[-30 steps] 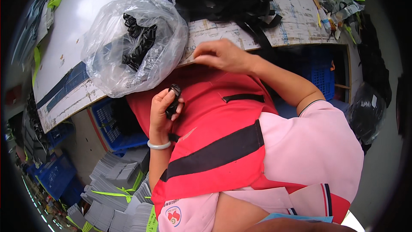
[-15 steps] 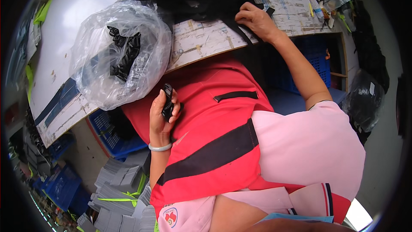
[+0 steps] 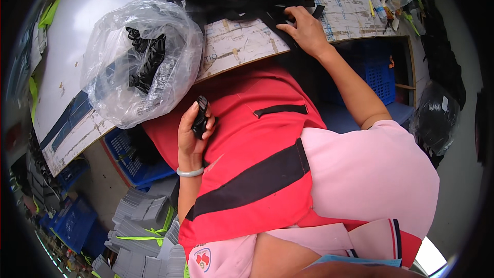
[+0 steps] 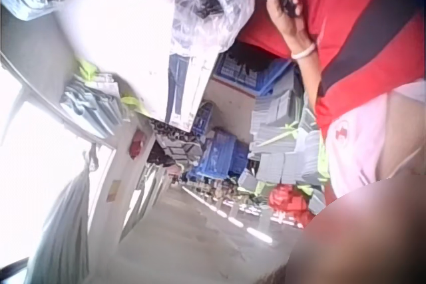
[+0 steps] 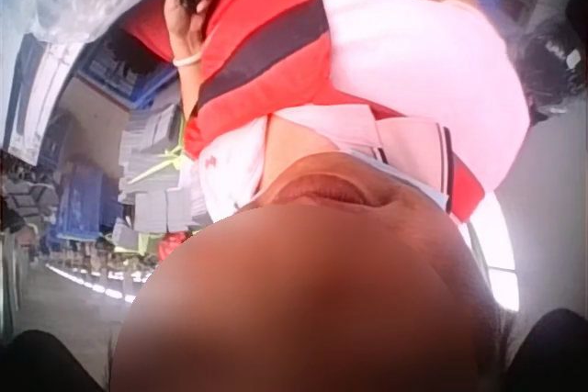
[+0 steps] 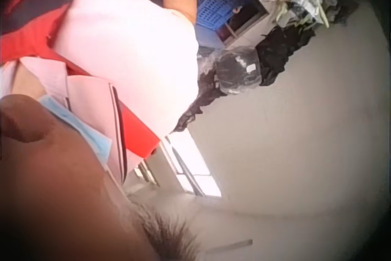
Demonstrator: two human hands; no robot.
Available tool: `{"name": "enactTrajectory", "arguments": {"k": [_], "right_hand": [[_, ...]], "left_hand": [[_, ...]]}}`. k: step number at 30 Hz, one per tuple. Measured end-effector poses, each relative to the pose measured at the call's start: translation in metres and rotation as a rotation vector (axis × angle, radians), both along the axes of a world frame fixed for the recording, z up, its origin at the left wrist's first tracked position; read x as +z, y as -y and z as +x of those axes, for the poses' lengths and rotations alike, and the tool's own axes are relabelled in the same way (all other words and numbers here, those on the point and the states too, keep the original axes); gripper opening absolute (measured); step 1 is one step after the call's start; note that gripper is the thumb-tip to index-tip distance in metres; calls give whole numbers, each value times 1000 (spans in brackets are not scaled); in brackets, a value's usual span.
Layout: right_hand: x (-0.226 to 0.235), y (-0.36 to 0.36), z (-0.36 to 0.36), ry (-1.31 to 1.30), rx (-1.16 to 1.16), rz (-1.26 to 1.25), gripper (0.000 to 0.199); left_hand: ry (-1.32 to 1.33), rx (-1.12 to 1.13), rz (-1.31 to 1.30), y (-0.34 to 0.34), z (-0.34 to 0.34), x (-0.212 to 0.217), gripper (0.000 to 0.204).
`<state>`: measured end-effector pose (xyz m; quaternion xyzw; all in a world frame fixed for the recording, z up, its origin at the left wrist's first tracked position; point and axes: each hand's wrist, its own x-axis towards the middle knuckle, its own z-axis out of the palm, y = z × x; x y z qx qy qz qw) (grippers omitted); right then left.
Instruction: Assembling plastic buckles onto black nylon straps at a workbench.
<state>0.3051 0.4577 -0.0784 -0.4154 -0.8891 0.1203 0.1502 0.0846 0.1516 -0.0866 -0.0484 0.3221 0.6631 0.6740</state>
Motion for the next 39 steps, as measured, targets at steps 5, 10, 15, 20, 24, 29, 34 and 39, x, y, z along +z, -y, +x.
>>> {"name": "enactTrajectory", "arguments": {"k": [5, 10, 15, 20, 24, 29, 34, 39], "right_hand": [[-5, 32, -38, -91, 88, -45, 40], [-14, 20, -46, -224, 499, -40, 28], [4, 20, -46, -232, 411, -217, 30], [7, 20, -41, -193, 265, 46, 33], [5, 11, -32, -7, 286, 99, 34], [9, 9, -36, 71, 276, 124, 35], [-7, 7, -43, -104, 247, -32, 28], [19, -5, -52, -384, 240, 100, 18]], "left_hand": [[-145, -79, 52, -9, -4, 1, 24], [-146, -50, 55, -3, 3, -2, 23], [-170, -38, 6, 2, 2, -6, 23], [-153, -34, -14, 3, 4, -6, 24], [-177, -46, -9, 2, 5, -3, 24], [-177, -38, 3, 3, 6, -7, 24], [-178, -38, 15, 5, 7, -8, 24], [-284, -24, 5, 6, 8, -1, 26]]}}
